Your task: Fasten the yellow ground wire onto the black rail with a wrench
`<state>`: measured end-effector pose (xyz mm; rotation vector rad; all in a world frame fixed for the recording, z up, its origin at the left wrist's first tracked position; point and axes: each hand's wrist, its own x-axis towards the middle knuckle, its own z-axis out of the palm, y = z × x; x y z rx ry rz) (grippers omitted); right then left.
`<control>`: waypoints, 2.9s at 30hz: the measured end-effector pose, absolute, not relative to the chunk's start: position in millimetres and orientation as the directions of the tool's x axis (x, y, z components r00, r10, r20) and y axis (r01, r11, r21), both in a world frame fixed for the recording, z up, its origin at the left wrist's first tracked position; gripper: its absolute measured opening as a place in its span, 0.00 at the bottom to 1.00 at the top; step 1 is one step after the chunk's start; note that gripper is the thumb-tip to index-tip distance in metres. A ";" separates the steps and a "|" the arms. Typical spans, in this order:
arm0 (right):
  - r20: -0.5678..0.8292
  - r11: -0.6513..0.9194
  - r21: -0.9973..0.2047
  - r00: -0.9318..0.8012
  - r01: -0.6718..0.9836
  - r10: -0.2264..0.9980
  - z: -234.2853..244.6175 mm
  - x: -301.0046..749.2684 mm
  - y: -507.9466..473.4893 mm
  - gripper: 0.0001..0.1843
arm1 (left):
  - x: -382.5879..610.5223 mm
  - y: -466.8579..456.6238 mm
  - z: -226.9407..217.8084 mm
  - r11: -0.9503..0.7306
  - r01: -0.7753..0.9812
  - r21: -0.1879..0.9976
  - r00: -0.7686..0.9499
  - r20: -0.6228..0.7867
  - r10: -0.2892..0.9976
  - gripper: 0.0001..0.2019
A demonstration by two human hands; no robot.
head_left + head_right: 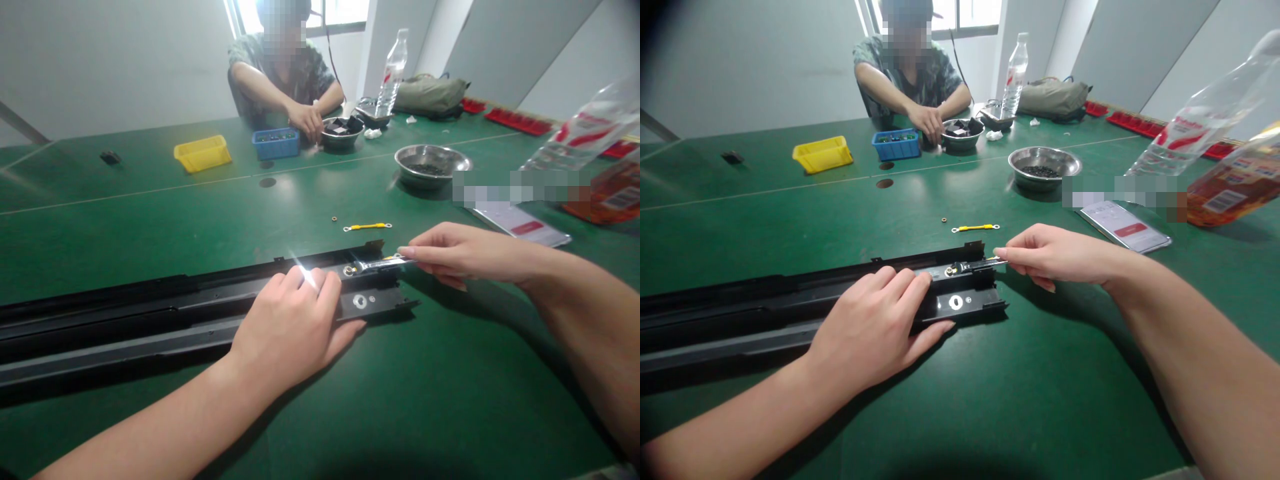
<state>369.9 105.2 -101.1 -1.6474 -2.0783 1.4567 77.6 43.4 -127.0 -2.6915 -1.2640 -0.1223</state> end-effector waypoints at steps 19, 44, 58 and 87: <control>0.010 0.105 -0.918 -0.241 0.383 0.970 -118.9 350.6 108.8 0.29 | 77.0 43.2 -126.4 -0.628 0.771 -0.109 0.637 0.143 0.758 0.25; -0.341 -0.077 -0.810 -0.359 0.582 0.869 -106.0 362.2 108.5 0.30 | 77.8 42.9 -123.9 -0.630 0.770 -0.102 0.638 0.139 0.757 0.26; -0.468 -0.022 -0.744 -0.497 0.668 0.731 -102.8 368.3 106.0 0.25 | 78.2 42.8 -123.6 -0.629 0.771 -0.101 0.636 0.164 0.754 0.24; -0.427 -0.066 -0.688 -0.330 0.722 0.842 -106.5 362.1 106.6 0.28 | 79.8 43.5 -125.3 -0.625 0.774 -0.099 0.633 0.137 0.762 0.25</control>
